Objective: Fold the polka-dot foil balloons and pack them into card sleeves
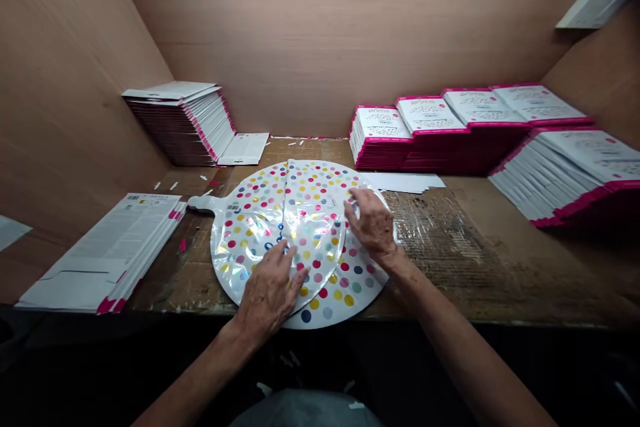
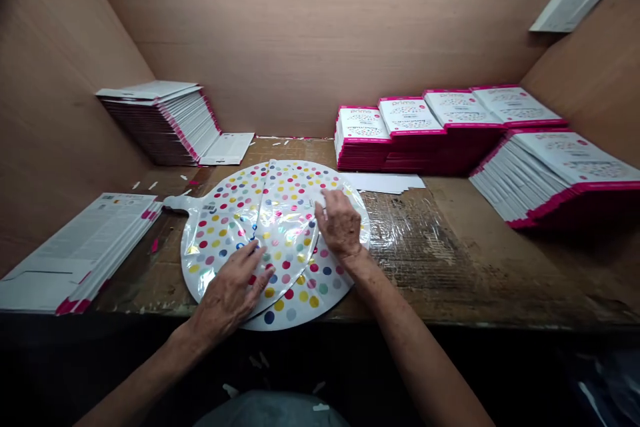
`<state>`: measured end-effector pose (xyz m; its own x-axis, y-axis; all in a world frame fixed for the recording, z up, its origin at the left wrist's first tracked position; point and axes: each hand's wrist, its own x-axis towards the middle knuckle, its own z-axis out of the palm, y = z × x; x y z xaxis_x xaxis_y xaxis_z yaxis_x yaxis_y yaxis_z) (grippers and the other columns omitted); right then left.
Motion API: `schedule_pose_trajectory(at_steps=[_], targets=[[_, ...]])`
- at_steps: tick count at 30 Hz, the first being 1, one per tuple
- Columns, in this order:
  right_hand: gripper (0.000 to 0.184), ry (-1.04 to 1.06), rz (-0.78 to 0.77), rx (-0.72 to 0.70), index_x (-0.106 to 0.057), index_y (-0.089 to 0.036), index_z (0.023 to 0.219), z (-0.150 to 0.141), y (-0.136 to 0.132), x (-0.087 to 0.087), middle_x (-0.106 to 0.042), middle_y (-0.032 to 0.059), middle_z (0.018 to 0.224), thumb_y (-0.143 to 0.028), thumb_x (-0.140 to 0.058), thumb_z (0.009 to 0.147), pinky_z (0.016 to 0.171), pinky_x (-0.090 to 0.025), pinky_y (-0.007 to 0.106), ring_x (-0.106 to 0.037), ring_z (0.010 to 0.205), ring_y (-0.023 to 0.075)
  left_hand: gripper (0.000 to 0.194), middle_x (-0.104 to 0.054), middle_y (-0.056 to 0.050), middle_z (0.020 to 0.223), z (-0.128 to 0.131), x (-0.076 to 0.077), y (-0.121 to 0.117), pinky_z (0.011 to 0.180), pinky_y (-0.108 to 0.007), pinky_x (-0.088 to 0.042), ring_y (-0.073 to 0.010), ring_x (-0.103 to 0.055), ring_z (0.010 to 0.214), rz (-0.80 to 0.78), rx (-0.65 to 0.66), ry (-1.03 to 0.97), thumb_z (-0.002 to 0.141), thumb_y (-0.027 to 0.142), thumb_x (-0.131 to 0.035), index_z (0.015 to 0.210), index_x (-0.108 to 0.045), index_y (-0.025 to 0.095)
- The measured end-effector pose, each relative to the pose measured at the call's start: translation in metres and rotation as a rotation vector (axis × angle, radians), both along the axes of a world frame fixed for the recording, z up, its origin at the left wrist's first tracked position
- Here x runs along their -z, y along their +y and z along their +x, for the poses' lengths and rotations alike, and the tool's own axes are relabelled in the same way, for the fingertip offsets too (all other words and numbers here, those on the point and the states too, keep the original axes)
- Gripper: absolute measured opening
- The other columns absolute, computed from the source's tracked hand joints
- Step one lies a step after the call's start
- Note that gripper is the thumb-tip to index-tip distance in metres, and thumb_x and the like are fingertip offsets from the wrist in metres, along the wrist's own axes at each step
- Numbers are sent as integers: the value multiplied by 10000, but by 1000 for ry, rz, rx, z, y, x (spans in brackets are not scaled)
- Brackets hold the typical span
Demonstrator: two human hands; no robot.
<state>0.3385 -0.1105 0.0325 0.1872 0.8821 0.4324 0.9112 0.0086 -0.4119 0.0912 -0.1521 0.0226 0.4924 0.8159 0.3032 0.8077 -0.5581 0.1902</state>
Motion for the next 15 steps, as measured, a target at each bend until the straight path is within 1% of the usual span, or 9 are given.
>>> schedule_pose_trajectory(at_steps=[2, 3, 4, 6, 8, 10, 12, 13, 15], targets=[[325, -198, -26, -182, -609, -159, 1224, -7, -4, 7, -601, 145, 1281, -309, -451, 982, 956, -439, 360, -547, 1149, 255, 437, -649, -188, 1135, -6, -1, -9, 943, -453, -489, -311, -600, 1080, 3, -201, -13, 955, 469, -403, 1052, -643, 117], [306, -260, -78, -247, -626, -165, 1195, -9, -4, 11, -608, 137, 1274, -315, -460, 986, 969, -434, 368, -547, 1147, 256, 449, -659, -180, 1036, -8, -3, -13, 904, -459, -493, -315, -614, 1000, -21, -278, 6, 944, 499, -408, 967, -648, 120], [288, -303, -133, -287, -642, -168, 1157, -9, -4, 14, -622, 130, 1249, -320, -467, 987, 976, -431, 380, -554, 1133, 257, 450, -656, -162, 944, -8, -7, -16, 873, -457, -491, -311, -617, 930, -67, -314, 34, 930, 522, -420, 883, -641, 133], [265, -337, -219, -311, -660, -165, 1103, -7, 0, 20, -650, 118, 1188, -310, -470, 990, 981, -431, 398, -569, 1104, 259, 406, -630, -114, 829, -6, -14, -22, 822, -425, -482, -282, -605, 841, -211, -286, 54, 896, 523, -466, 756, -604, 169], [252, -307, -255, -312, -669, -162, 1081, -2, 1, 20, -657, 119, 1175, -303, -482, 988, 986, -436, 406, -574, 1115, 262, 346, -604, -66, 739, -2, -25, -21, 738, -363, -471, -234, -588, 753, -469, -221, -19, 848, 479, -532, 670, -567, 184], [258, -180, -235, -319, -673, -161, 1079, 1, -6, 15, -662, 125, 1172, -326, -499, 984, 980, -457, 400, -587, 1123, 256, 306, -584, -31, 674, 3, -40, -14, 620, -294, -439, -180, -558, 649, -858, -186, -240, 789, 450, -597, 666, -580, 171], [319, 33, -123, -338, -652, -162, 1144, -3, -25, 4, -661, 125, 1190, -389, -491, 988, 966, -487, 388, -602, 1129, 242, 292, -589, -12, 655, 7, -62, -3, 530, -235, -397, -130, -530, 572, -1233, -157, -575, 744, 438, -656, 736, -620, 148], [370, 137, -37, -355, -629, -163, 1195, -7, -38, -2, -657, 123, 1206, -430, -470, 993, 963, -500, 388, -605, 1138, 237, 283, -593, -6, 656, 10, -76, 4, 498, -211, -381, -108, -518, 545, -1350, -140, -744, 729, 416, -681, 764, -629, 141], [470, 258, 157, -400, -560, -168, 1304, -21, -67, -15, -635, 126, 1255, -497, -420, 998, 980, -507, 406, -594, 1176, 237, 216, -581, 9, 635, 19, -103, 15, 447, -173, -355, -71, -493, 497, -1437, -92, -1001, 712, 324, -711, 755, -623, 132]])
